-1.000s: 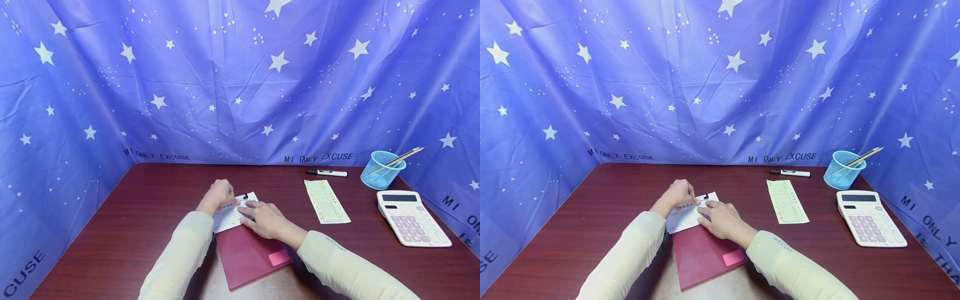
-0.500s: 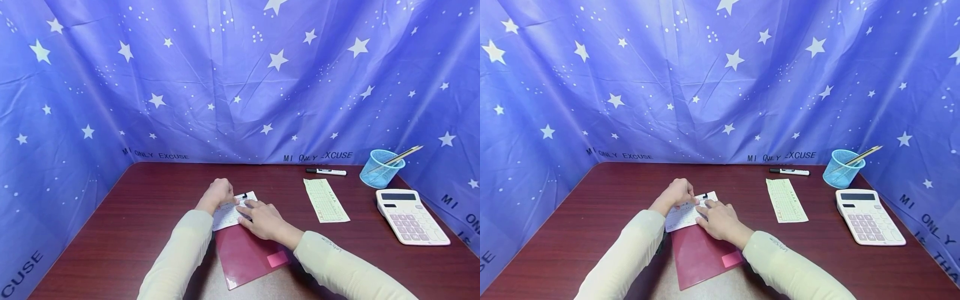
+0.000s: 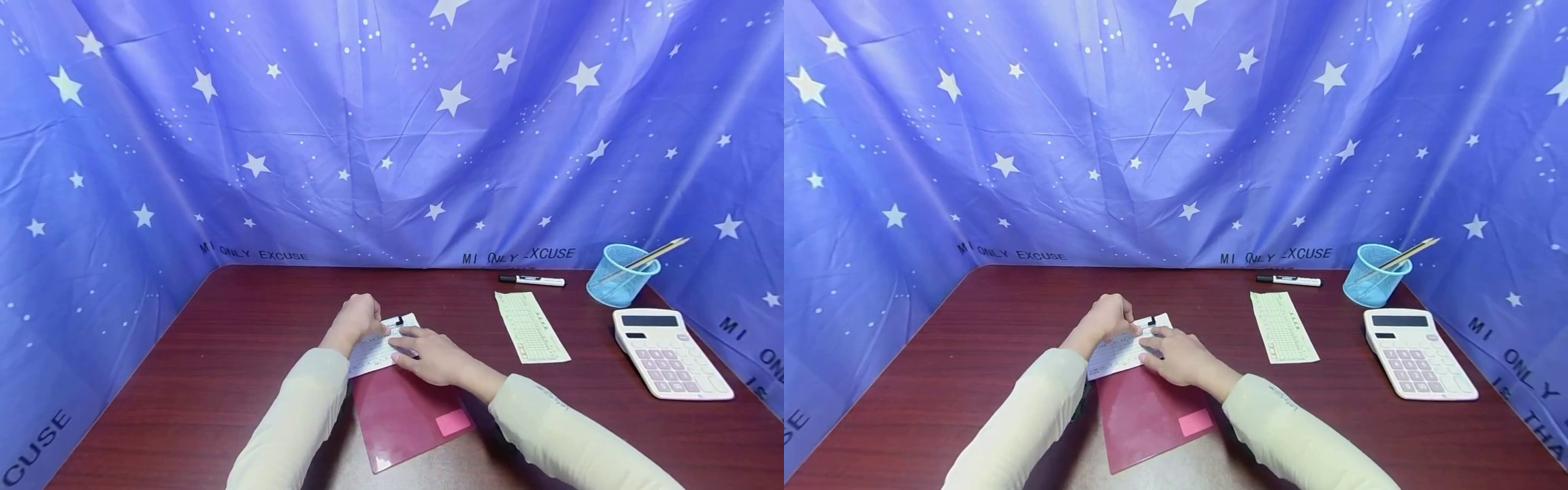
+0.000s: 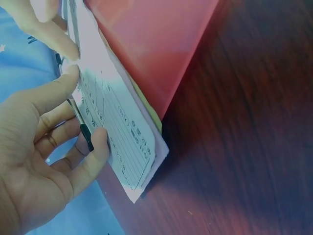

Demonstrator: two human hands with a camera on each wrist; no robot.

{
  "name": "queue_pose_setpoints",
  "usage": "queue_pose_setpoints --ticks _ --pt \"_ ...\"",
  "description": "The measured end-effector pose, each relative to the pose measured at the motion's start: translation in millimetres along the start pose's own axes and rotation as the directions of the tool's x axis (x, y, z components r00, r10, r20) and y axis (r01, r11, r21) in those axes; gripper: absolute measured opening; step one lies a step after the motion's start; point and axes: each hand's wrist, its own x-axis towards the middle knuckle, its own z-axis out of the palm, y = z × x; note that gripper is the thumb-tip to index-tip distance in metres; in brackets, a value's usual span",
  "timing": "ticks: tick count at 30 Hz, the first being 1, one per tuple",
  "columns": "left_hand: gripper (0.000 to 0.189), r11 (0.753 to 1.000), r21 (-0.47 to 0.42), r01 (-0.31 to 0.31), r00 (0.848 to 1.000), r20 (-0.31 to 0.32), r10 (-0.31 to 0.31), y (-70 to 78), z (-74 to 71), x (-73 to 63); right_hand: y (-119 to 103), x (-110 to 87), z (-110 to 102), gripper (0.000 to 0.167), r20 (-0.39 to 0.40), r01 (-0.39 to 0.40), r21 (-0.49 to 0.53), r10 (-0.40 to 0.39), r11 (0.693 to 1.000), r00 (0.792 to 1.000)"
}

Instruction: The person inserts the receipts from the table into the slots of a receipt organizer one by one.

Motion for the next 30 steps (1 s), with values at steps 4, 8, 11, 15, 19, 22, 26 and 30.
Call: queue_pose_setpoints --ticks 4,8,11,15,19,22,26,30 --pt "0.03 1.0 0.012 -0.006 1.0 -0.007 0.006 0.1 1.3 -1.6 13 -7.8 -6 0.029 -0.092 0.07 0.051 -0.065 0.996 0.994" --pt "0.03 1.0 0.016 0.001 1.0 -0.012 0.0 0.5 1.5 -1.8 28 -21.2 -17 0.024 -0.184 0.063 0.074 -0.048 0.995 0.982" --pt "0.03 1.0 0.01 0.014 1.0 -0.01 -0.014 0.0 1.2 -1.5 41 -34.4 -25 0.021 -0.254 0.034 0.085 -0.011 0.996 0.967" --pt "0.029 1.0 0.002 0.01 1.0 -0.014 -0.01 -1.2 2.3 -0.8 57 -53.2 -35 0.016 -0.352 -0.023 0.119 0.064 0.993 0.934" --pt "0.029 1.0 0.002 0.001 1.0 -0.015 -0.001 -1.9 2.4 -0.2 74 -68.6 -47 0.015 -0.425 -0.088 0.176 0.157 0.98 0.891" --pt "0.029 1.0 0.004 0.002 1.0 -0.015 -0.002 -1.6 2.4 -0.4 87 -80.7 -54 0.021 -0.442 -0.151 0.199 0.226 0.968 0.868" --pt "0.03 1.0 0.002 0.002 1.0 -0.017 -0.002 -1.5 2.9 -0.7 104 -96.7 -61 0.035 -0.427 -0.261 0.2 0.323 0.945 0.844" --pt "0.03 1.0 0.0 0.0 1.0 -0.019 0.0 -1.1 2.9 -0.1 122 -110.0 -64 0.046 -0.42 -0.366 0.174 0.405 0.914 0.812"
